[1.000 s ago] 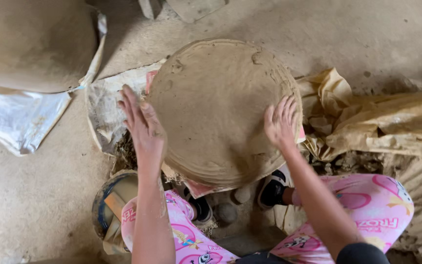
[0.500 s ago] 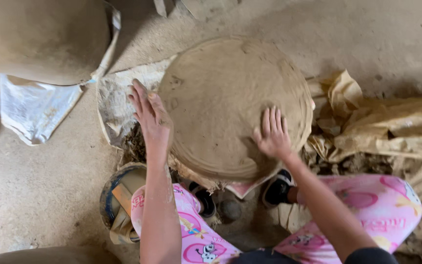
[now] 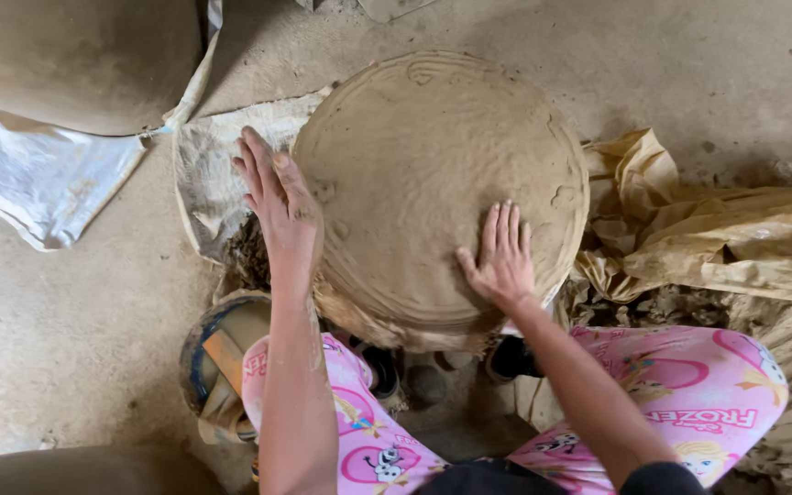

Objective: The person repeatedly slaps, pats, and presses a slab of clay by hand against a covered surface to flatten and prepare it.

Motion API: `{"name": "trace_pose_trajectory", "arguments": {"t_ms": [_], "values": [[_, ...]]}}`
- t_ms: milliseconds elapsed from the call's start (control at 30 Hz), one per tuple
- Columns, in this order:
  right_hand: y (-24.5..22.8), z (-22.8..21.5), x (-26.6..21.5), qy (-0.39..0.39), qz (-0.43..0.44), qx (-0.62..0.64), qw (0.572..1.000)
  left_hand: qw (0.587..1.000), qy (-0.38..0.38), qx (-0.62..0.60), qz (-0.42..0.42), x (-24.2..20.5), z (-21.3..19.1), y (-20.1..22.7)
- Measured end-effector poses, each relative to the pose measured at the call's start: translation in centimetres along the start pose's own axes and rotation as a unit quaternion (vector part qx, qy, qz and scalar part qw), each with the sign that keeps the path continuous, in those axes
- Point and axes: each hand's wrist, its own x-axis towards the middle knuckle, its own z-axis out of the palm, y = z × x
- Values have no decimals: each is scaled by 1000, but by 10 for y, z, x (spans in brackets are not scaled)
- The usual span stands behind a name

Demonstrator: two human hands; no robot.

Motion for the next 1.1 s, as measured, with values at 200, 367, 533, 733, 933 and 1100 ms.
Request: {"name": "trace_pose_trajectory", "arguments": {"t_ms": [200, 367, 533, 733, 933, 1100], "values": [[-1, 1, -2, 149, 25, 241, 959, 1000, 1, 5, 0, -1, -2, 2], [-4, 11, -3, 38, -82, 84, 992, 1000, 5, 4, -5, -2, -4, 2], [-3, 6, -3, 119, -7, 137, 983, 1000, 6, 17, -2, -3, -3, -3], [-10, 5, -12, 44, -26, 156, 986, 1000, 2, -6, 1, 0, 0, -8], [-12, -5, 2, 2, 5, 137, 991, 999, 24, -26, -23, 6, -13, -5], [-11, -7, 1, 183, 3, 144, 972, 1000, 18, -14, -20, 2, -12, -9]]}}
